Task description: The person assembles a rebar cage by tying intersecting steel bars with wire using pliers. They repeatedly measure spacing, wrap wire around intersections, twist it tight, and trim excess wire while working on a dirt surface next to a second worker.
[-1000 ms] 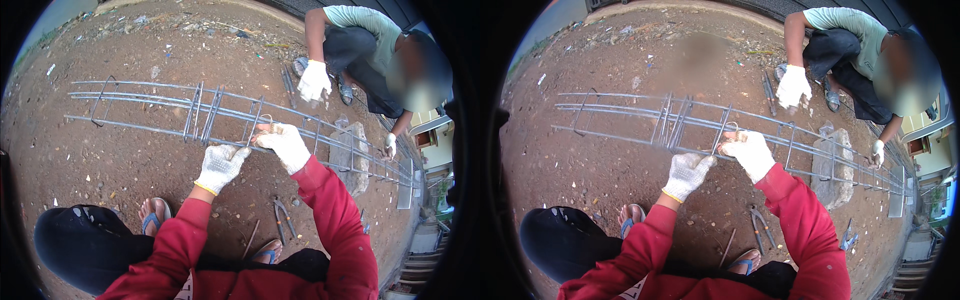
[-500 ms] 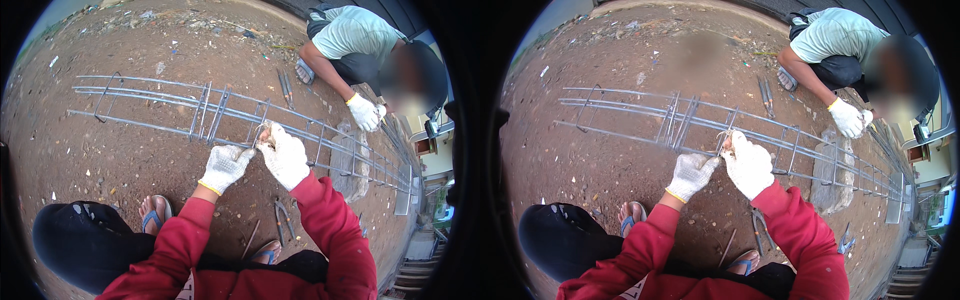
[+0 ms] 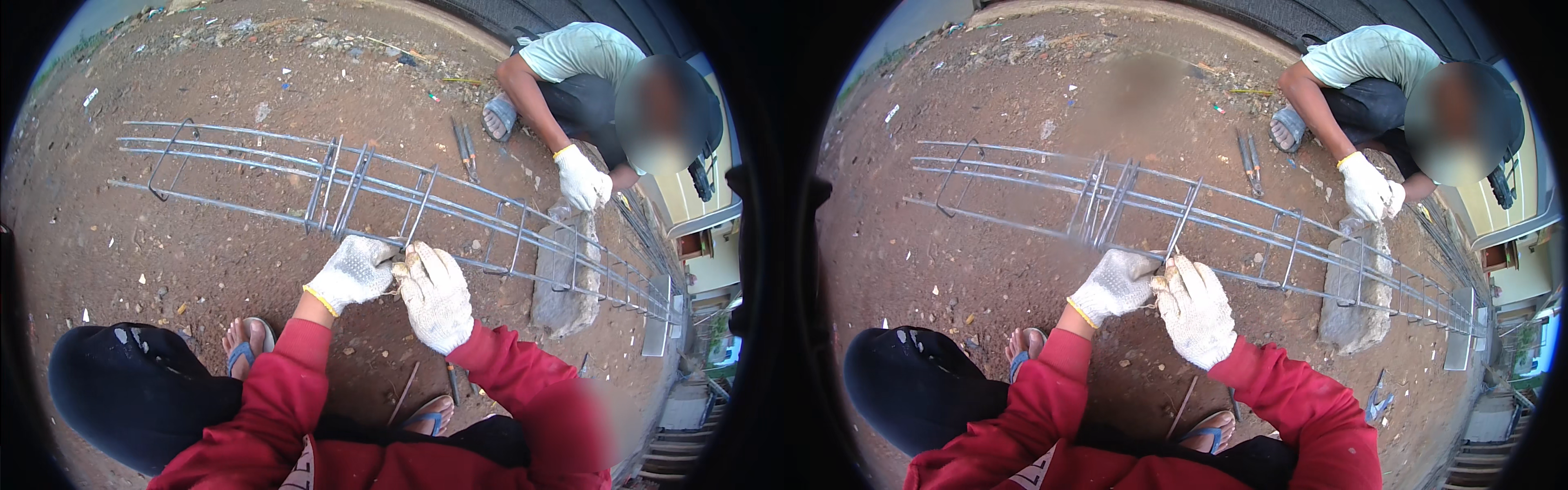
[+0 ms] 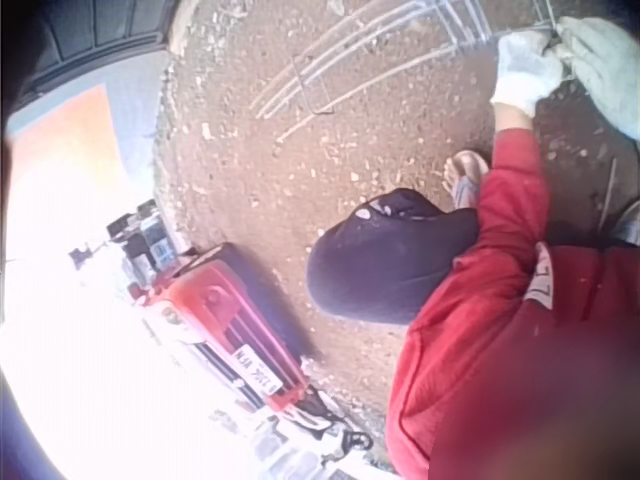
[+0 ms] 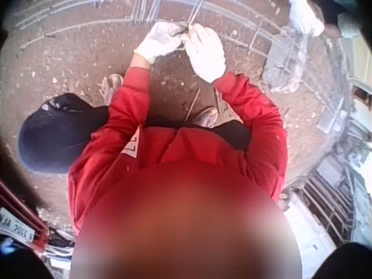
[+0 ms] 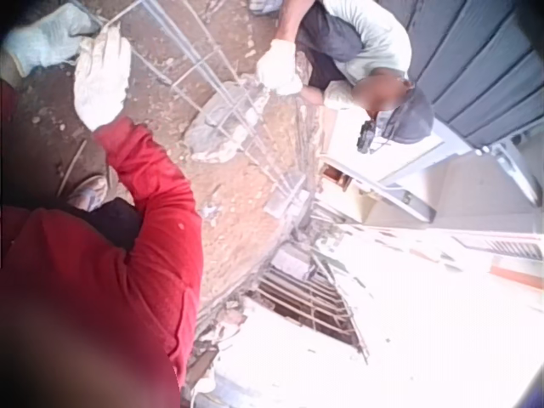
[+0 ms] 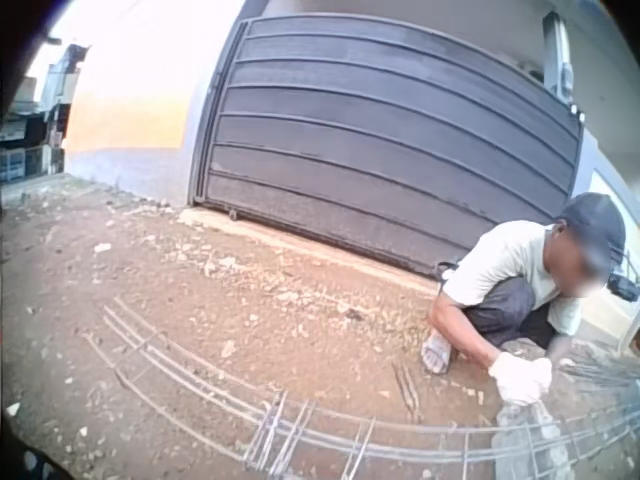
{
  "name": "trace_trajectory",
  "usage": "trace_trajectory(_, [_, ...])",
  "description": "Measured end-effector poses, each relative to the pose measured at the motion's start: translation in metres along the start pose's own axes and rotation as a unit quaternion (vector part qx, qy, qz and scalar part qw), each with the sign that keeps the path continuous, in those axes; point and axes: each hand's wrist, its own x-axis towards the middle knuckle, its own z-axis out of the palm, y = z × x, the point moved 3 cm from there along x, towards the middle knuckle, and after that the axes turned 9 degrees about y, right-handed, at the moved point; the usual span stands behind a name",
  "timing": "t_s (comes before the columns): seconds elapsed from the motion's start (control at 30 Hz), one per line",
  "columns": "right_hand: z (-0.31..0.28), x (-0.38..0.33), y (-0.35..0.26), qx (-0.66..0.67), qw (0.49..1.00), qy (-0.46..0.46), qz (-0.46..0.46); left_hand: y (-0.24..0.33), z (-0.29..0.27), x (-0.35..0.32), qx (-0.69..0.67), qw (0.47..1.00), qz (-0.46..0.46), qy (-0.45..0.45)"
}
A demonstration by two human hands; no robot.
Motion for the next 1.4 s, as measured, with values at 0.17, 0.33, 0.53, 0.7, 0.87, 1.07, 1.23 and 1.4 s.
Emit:
trace_trajectory(0.17, [0.003, -0.007, 0.001, -0.101, 0.994, -0.027, -0.041, 0.005, -0.007, 0.003, -0.097, 0.987, -0.122, -0.032])
trace_trajectory(0.33, [-0.005, -0.006, 0.009, -0.055, 0.997, -0.047, -0.001, 0.020, -0.009, 0.014, -0.019, 0.988, -0.155, -0.009])
trace_trajectory(0.53, [-0.021, 0.016, 0.043, 0.061, 0.996, 0.065, 0.001, 0.018, -0.010, 0.014, 0.002, 0.982, -0.180, -0.055])
trace_trajectory(0.7, [-0.007, 0.031, 0.052, 0.028, 0.999, -0.025, -0.029, 0.021, -0.010, 0.016, -0.010, 0.994, -0.111, 0.004])
trace_trajectory(0.87, [0.006, 0.027, 0.054, 0.038, 0.999, 0.011, -0.011, 0.027, -0.012, 0.013, 0.064, 0.990, -0.117, -0.051])
trace_trajectory(1.07, [0.013, 0.024, 0.053, 0.018, 0.999, 0.023, -0.029, 0.033, -0.028, 0.009, 0.039, 0.956, -0.265, -0.119])
trace_trajectory(1.23, [0.010, 0.026, 0.054, -0.004, 0.999, 0.026, -0.045, 0.041, -0.041, 0.003, -0.343, 0.822, -0.455, -0.021])
trace_trajectory(1.4, [0.010, 0.025, 0.052, -0.008, 0.999, 0.002, -0.041, 0.071, -0.058, 0.021, -0.585, 0.680, -0.436, 0.070])
